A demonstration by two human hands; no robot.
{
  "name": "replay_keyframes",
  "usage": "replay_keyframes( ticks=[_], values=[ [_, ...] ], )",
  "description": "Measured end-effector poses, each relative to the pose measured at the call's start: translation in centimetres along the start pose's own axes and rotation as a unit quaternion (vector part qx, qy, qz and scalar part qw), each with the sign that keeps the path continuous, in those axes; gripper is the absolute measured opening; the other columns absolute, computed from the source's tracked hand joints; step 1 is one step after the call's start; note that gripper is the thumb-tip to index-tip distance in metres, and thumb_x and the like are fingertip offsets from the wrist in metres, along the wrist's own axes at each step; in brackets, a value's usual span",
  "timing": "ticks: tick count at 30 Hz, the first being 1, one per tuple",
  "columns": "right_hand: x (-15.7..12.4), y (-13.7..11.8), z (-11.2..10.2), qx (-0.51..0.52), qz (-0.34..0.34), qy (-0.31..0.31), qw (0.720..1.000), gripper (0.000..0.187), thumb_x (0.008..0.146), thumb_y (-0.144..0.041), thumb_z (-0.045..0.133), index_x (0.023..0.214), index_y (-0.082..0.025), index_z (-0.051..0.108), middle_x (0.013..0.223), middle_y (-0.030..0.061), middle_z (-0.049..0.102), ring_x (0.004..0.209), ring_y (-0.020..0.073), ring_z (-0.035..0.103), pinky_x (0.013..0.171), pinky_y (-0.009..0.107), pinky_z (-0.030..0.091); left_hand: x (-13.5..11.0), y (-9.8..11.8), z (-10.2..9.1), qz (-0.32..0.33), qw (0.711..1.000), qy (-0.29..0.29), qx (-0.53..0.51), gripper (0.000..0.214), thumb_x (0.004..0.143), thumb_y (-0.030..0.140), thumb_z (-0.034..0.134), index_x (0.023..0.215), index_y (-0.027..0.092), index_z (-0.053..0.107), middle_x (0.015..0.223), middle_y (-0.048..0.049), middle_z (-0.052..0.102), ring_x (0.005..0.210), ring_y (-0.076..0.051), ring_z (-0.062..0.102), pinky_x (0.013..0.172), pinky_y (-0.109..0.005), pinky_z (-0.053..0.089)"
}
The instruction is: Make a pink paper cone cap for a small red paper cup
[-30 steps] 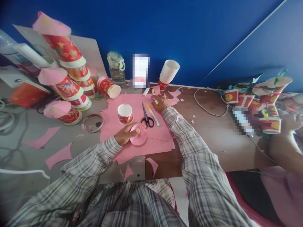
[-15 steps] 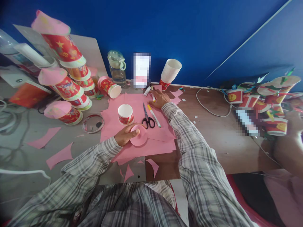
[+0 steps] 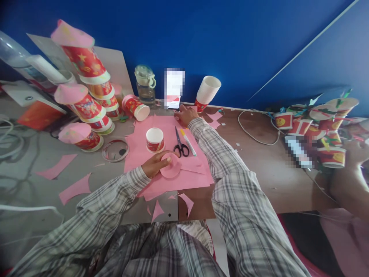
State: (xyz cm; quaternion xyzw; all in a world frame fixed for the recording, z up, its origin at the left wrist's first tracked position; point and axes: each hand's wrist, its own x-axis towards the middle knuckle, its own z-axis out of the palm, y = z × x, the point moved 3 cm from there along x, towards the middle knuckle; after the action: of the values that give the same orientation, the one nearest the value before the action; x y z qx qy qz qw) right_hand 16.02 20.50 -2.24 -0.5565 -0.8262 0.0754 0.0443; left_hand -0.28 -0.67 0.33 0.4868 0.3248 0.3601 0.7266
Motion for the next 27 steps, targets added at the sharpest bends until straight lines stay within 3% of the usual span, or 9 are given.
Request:
replay_keyframes(
  ticks=[3, 6, 9, 12, 14, 16, 21, 24, 27],
  values=[
    [0.6, -0.2, -0.4, 0.015, -0.008, 0.007, 1.000, 0.024, 0.106, -0.021, 0.077, 0.126, -0.015, 0.091, 0.141, 0.0124, 0.083, 0.120, 0.0223, 0.073, 0.119, 0.043, 0.056, 0.0, -0.1, 0.0, 0.004, 1.000, -0.002, 0.005, 0.058, 0.062, 0.060, 0.058, 0.095, 0.013, 0.057, 0.084, -0.0073, 0.059, 0.075, -0.017, 0.052, 0.068, -0.030, 0.041],
    [0.0, 0.3, -1.8, 0.042, -0.014, 0.043, 0.998, 0.027, 0.101, -0.018, 0.077, 0.125, -0.019, 0.090, 0.142, 0.0132, 0.083, 0.127, 0.0294, 0.077, 0.123, 0.050, 0.060, 0.0, -0.2, 0.0, 0.007, 1.000, -0.003, 0.009, 0.057, 0.063, 0.060, 0.057, 0.097, 0.014, 0.057, 0.086, -0.0074, 0.059, 0.077, -0.018, 0.053, 0.068, -0.031, 0.041],
    [-2.5, 0.9, -3.8, 0.098, 0.005, 0.121, 0.988, 0.028, 0.111, -0.031, 0.068, 0.132, -0.023, 0.085, 0.141, 0.0155, 0.082, 0.126, 0.0314, 0.079, 0.115, 0.054, 0.066, 0.0, -0.2, 0.0, -0.003, 1.000, 0.002, -0.003, 0.058, 0.061, 0.060, 0.059, 0.096, 0.014, 0.057, 0.084, -0.0074, 0.060, 0.074, -0.018, 0.053, 0.066, -0.031, 0.042],
    [-6.9, 1.2, -5.1, 0.422, 0.090, 0.242, 0.869, 0.028, 0.110, -0.057, 0.075, 0.105, -0.029, 0.077, 0.091, 0.0041, 0.077, 0.079, 0.0224, 0.072, 0.081, 0.046, 0.066, 0.0, -0.1, 0.0, -0.019, 0.999, 0.016, -0.038, 0.059, 0.059, 0.058, 0.063, 0.096, 0.013, 0.057, 0.083, -0.0083, 0.061, 0.073, -0.018, 0.055, 0.067, -0.032, 0.043],
    [-10.0, 0.1, -4.8, 0.594, 0.089, 0.226, 0.767, 0.043, 0.102, -0.069, 0.084, 0.092, -0.030, 0.068, 0.076, -0.0025, 0.067, 0.063, 0.0157, 0.059, 0.068, 0.039, 0.058, 0.0, -0.1, 0.1, -0.030, 0.997, 0.018, -0.074, 0.060, 0.057, 0.056, 0.065, 0.097, 0.012, 0.056, 0.083, -0.0093, 0.062, 0.074, -0.020, 0.056, 0.068, -0.034, 0.044],
    [-12.7, -1.5, -4.2, 0.683, 0.088, 0.197, 0.698, 0.051, 0.092, -0.070, 0.094, 0.087, -0.030, 0.064, 0.069, -0.0061, 0.062, 0.057, 0.0122, 0.052, 0.062, 0.034, 0.054, 0.1, -0.2, 0.2, -0.032, 0.995, 0.015, -0.095, 0.059, 0.057, 0.053, 0.066, 0.098, 0.012, 0.055, 0.082, -0.0095, 0.063, 0.074, -0.021, 0.057, 0.067, -0.036, 0.045],
    [-16.6, -5.1, -1.2, 0.773, 0.105, 0.115, 0.615, 0.047, 0.073, -0.052, 0.105, 0.085, -0.027, 0.066, 0.073, -0.0042, 0.073, 0.056, 0.0113, 0.055, 0.053, 0.028, 0.051, 0.3, 0.2, 0.0, 0.065, 0.997, 0.030, 0.001, 0.046, 0.070, 0.052, 0.055, 0.093, 0.013, 0.059, 0.085, -0.0106, 0.064, 0.080, -0.023, 0.058, 0.076, -0.040, 0.045],
    [-17.3, -6.1, 0.5, 0.801, 0.114, 0.081, 0.582, 0.044, 0.070, -0.048, 0.106, 0.082, -0.026, 0.069, 0.076, -0.0026, 0.078, 0.058, 0.0112, 0.055, 0.056, 0.028, 0.057, -0.1, 1.3, -0.1, 0.149, 0.983, 0.077, 0.079, 0.039, 0.074, 0.049, 0.052, 0.093, 0.016, 0.062, 0.116, -0.0105, 0.054, 0.113, -0.025, 0.044, 0.099, -0.041, 0.030],
    [-17.6, -6.7, 1.5, 0.814, 0.113, 0.044, 0.568, 0.043, 0.069, -0.052, 0.106, 0.082, -0.025, 0.075, 0.075, -0.0018, 0.078, 0.058, 0.0106, 0.051, 0.057, 0.028, 0.057, -0.7, 2.4, 0.4, 0.226, 0.954, 0.080, 0.180, 0.035, 0.079, 0.044, 0.047, 0.101, 0.019, 0.061, 0.131, -0.0101, 0.041, 0.126, -0.025, 0.031, 0.107, -0.042, 0.018]
  ],
)
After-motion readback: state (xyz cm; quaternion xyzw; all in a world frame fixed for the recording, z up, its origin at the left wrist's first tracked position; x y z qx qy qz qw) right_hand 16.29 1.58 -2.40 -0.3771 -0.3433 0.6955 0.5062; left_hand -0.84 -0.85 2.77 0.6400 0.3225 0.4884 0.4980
